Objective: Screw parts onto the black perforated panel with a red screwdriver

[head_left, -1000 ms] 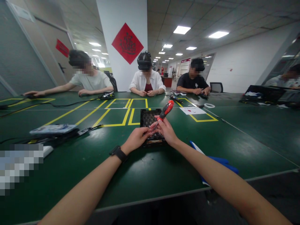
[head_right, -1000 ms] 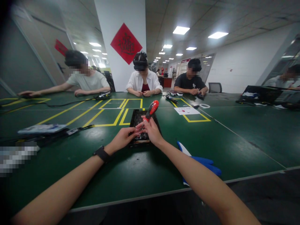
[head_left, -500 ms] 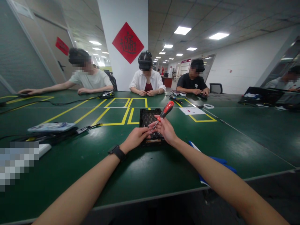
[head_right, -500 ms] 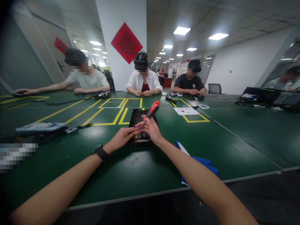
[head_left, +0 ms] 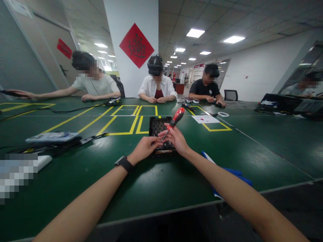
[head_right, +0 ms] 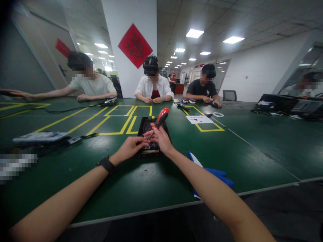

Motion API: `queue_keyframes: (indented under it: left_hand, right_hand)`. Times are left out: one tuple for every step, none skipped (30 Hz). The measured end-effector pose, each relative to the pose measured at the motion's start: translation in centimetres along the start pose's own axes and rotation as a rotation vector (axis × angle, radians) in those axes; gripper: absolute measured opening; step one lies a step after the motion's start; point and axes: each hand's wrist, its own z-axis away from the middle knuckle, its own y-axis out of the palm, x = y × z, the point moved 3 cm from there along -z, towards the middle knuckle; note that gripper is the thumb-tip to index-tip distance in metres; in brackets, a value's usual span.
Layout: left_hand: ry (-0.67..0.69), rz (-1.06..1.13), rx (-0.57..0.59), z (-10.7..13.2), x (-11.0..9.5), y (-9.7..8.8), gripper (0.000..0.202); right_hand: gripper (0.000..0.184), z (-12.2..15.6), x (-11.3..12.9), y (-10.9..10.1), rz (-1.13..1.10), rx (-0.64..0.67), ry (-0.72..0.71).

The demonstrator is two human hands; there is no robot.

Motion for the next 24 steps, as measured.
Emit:
queue_keyframes:
  left_hand:
    - [0.008, 0.003, 0.018, 0.02, -0.11, -0.02, 0.026]
    - [0.013, 0.001, 0.028, 0.05, -0.21, -0.04, 0.026]
    - [0.014, -0.006, 0.028, 0.09, -0.29, -0.04, 0.025]
    - [0.010, -0.019, 0.018, 0.13, -0.35, -0.04, 0.025]
    - [0.004, -0.034, 0.000, 0.17, -0.37, -0.03, 0.025]
    - [-0.003, -0.049, -0.020, 0.20, -0.37, -0.01, 0.025]
    - [-0.010, -0.062, -0.040, 0.22, -0.35, 0.03, 0.026]
    - [-0.014, -0.073, -0.054, 0.22, -0.31, 0.06, 0.027]
    - [-0.017, -0.081, -0.061, 0.22, -0.27, 0.10, 0.028]
    - [-0.018, -0.089, -0.063, 0.19, -0.22, 0.12, 0.029]
    - [-0.019, -0.097, -0.064, 0.16, -0.18, 0.09, 0.030]
    - [-0.017, -0.108, -0.065, 0.13, -0.16, 0.03, 0.030]
    - [-0.011, -0.119, -0.061, 0.09, -0.18, -0.05, 0.029]
    - [-0.001, -0.124, -0.051, 0.06, -0.24, -0.13, 0.028]
    - [0.014, -0.122, -0.033, 0.03, -0.35, -0.20, 0.027]
    - [0.029, -0.113, -0.008, 0.03, -0.49, -0.24, 0.027]
    - [0.042, -0.103, 0.017, 0.03, -0.65, -0.27, 0.027]
    - [0.048, -0.094, 0.035, 0.05, -0.80, -0.28, 0.026]
    - [0.047, -0.091, 0.039, 0.08, -0.93, -0.30, 0.025]
    - [0.040, -0.095, 0.027, 0.10, -1.02, -0.32, 0.024]
    - [0.032, -0.106, 0.004, 0.13, -1.08, -0.34, 0.022]
    - [0.025, -0.117, -0.024, 0.14, -1.10, -0.35, 0.021]
    - [0.020, -0.122, -0.048, 0.15, -1.07, -0.32, 0.021]
    - [0.017, -0.118, -0.063, 0.14, -1.01, -0.25, 0.021]
  right_hand:
    - [0.036, 0.00, 0.00, -0.02, -0.001, 0.000, -0.002]
    - [0.035, -0.02, 0.00, -0.06, 0.000, -0.005, -0.007]
    - [0.034, -0.04, 0.00, -0.10, 0.003, -0.015, -0.014]
    - [0.032, -0.05, 0.01, -0.13, 0.007, -0.026, -0.021]
    - [0.030, -0.06, 0.03, -0.17, 0.010, -0.038, -0.028]
    - [0.029, -0.06, 0.06, -0.19, 0.012, -0.050, -0.035]
    - [0.028, -0.05, 0.11, -0.20, 0.014, -0.059, -0.039]
    - [0.027, -0.03, 0.15, -0.19, 0.016, -0.061, -0.041]
    - [0.027, 0.00, 0.20, -0.15, 0.018, -0.059, -0.042]
    - [0.027, 0.04, 0.25, -0.09, 0.019, -0.053, -0.043]
    - [0.028, 0.08, 0.29, -0.04, 0.020, -0.045, -0.044]
    - [0.028, 0.11, 0.32, 0.02, 0.018, -0.035, -0.045]
    - [0.029, 0.14, 0.32, 0.07, 0.009, -0.025, -0.046]
    - [0.030, 0.16, 0.30, 0.11, -0.008, -0.016, -0.047]
    - [0.031, 0.17, 0.26, 0.12, -0.029, -0.007, -0.048]
    - [0.032, 0.17, 0.21, 0.12, -0.048, -0.002, -0.052]
    - [0.033, 0.15, 0.15, 0.09, -0.061, 0.000, -0.056]
    - [0.032, 0.12, 0.10, 0.05, -0.065, -0.003, -0.061]
    - [0.030, 0.10, 0.05, -0.01, -0.060, -0.011, -0.067]
    - [0.028, 0.08, 0.02, -0.06, -0.049, -0.022, -0.071]
    - [0.025, 0.08, 0.01, -0.10, -0.037, -0.033, -0.075]
    - [0.022, 0.10, 0.03, -0.10, -0.027, -0.041, -0.080]
    - [0.020, 0.13, 0.07, -0.08, -0.017, -0.045, -0.087]
    - [0.019, 0.16, 0.13, -0.02, -0.008, -0.045, -0.093]
